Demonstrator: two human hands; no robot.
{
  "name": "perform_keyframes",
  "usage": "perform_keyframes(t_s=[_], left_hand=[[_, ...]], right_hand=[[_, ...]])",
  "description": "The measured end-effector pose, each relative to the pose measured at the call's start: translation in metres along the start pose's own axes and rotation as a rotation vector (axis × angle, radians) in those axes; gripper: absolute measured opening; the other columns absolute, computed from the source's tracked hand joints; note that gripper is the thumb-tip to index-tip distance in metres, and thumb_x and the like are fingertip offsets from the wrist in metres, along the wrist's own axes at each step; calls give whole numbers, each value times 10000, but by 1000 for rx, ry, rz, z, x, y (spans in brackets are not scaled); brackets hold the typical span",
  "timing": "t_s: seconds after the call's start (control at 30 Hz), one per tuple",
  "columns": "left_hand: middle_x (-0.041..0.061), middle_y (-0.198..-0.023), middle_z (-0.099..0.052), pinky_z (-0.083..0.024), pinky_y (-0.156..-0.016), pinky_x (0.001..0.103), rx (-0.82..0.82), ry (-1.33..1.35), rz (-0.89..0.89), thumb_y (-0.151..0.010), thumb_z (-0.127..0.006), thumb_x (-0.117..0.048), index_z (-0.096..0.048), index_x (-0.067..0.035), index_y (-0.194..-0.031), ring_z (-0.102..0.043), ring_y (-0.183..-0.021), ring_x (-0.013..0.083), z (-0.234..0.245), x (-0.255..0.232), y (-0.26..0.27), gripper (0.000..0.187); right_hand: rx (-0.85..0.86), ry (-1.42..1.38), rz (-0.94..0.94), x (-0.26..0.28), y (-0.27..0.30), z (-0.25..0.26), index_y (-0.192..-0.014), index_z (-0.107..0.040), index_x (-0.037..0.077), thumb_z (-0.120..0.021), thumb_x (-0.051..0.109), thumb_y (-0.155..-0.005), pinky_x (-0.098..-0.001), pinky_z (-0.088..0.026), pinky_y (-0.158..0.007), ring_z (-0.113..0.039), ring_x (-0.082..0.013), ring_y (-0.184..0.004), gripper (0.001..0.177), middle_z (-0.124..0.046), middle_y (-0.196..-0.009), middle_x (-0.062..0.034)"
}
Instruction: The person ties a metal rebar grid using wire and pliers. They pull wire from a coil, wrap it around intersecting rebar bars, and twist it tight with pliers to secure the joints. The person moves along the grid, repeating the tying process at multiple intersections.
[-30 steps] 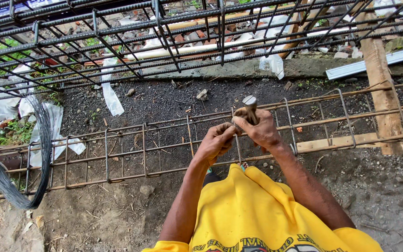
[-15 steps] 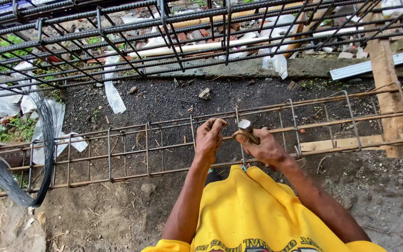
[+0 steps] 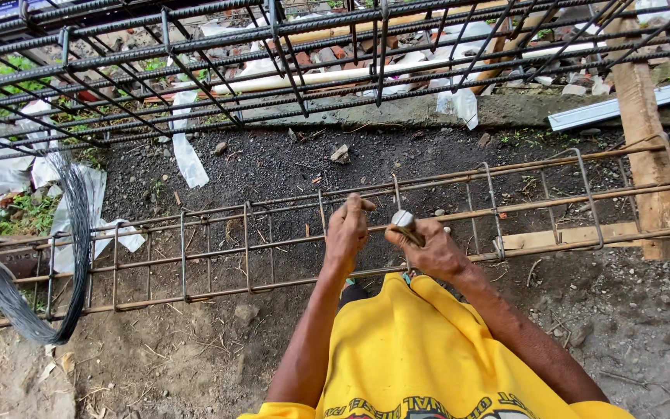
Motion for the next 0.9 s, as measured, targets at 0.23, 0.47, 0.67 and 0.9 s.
perform_keyframes(t_s=[0.23, 0.47, 0.67, 0.9], left_hand=[[113, -787, -635, -484, -620, 359, 263, -624, -85, -1042, -584, -311, -701, -107, -1091, -586, -708, 205, 24, 26, 29, 240], [98, -754, -635, -495, -658, 332, 291, -490, -205, -1023, -573, -144, -726, -89, -1031, -546, -703, 161, 21, -44, 59, 163], [67, -839, -638, -522, -779, 361, 146, -724, -292, -1057, -501, -136, -645, -122, -990, -621, -829, 214, 16, -28, 40, 160], [158, -619, -617, -472, -578, 419, 173, -710, -302, -1061, -476, -196, -619, -98, -928, -596, -550, 275, 14, 8, 58, 219]], right_hand=[[-138, 148, 11, 44, -14, 36, -935, -703, 73, -658, 170, -995, -360, -491, -670, -551, -171, -615, 123, -633, -704, -85], [97, 426, 112, 48, -16, 50, -960, -727, 138, -578, 71, -962, -323, -548, -705, -609, -171, -673, 164, -596, -755, -30], [357, 850, 318, 56, 13, 6, -1051, -657, 191, -568, 87, -953, -333, -561, -738, -642, -174, -696, 168, -579, -788, -8], [-30, 882, 523, 45, 18, 8, -1051, -681, 229, -597, 426, -963, -330, -548, -688, -646, -161, -680, 231, -585, -774, 18]])
Point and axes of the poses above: each hand's wrist, its own y-axis away from the middle knuckle, its own z-axis out of the back of the hand, x = y × z, the point moved 1 cm from there along -y, towards the middle knuckle
